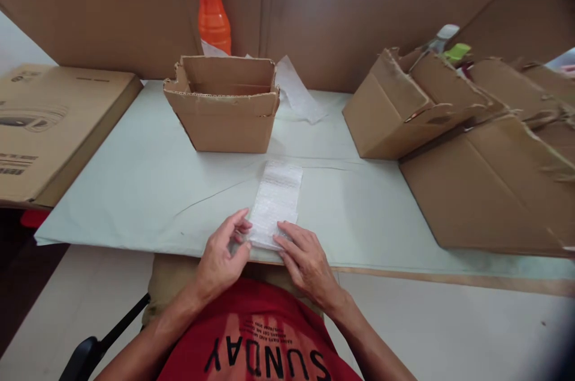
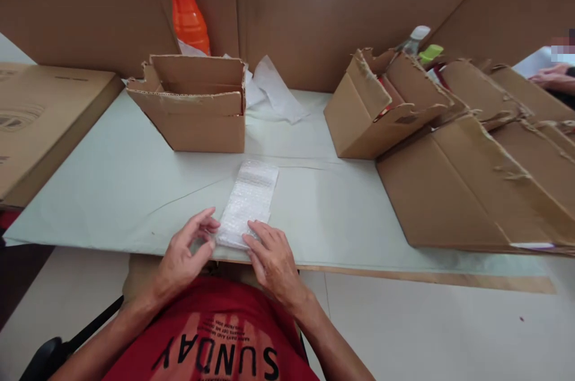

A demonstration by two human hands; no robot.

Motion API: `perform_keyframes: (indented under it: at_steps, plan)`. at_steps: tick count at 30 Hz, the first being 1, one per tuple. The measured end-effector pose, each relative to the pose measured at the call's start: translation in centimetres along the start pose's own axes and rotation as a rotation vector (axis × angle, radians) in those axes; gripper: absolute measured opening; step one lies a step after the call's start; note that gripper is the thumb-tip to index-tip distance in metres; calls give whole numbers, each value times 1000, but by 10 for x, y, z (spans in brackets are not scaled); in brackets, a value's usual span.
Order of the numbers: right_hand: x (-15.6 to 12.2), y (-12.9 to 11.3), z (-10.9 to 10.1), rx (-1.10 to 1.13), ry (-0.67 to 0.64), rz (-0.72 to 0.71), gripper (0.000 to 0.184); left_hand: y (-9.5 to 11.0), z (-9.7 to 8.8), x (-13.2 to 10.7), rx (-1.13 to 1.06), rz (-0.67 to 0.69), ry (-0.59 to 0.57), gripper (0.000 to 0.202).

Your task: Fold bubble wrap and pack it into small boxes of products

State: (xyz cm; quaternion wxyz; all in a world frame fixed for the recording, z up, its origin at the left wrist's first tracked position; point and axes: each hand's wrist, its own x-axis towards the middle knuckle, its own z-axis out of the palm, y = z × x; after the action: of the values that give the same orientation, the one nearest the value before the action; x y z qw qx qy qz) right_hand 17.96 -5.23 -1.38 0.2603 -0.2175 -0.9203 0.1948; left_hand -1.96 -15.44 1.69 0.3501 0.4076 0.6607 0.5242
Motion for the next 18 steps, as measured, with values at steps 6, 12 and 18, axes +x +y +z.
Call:
perform_keyframes:
  at_steps: [6, 12, 18]
  plan:
    - [8, 4, -4, 207, 22, 46, 39, -12, -6, 1, 432, 406, -207, 59]
    - [1, -2, -11, 261, 120, 245, 39, -11, 1, 21, 354, 290, -212, 38]
    - [2, -5, -20, -62, 242, 92, 49, -10, 14, 46, 247, 128, -115, 38]
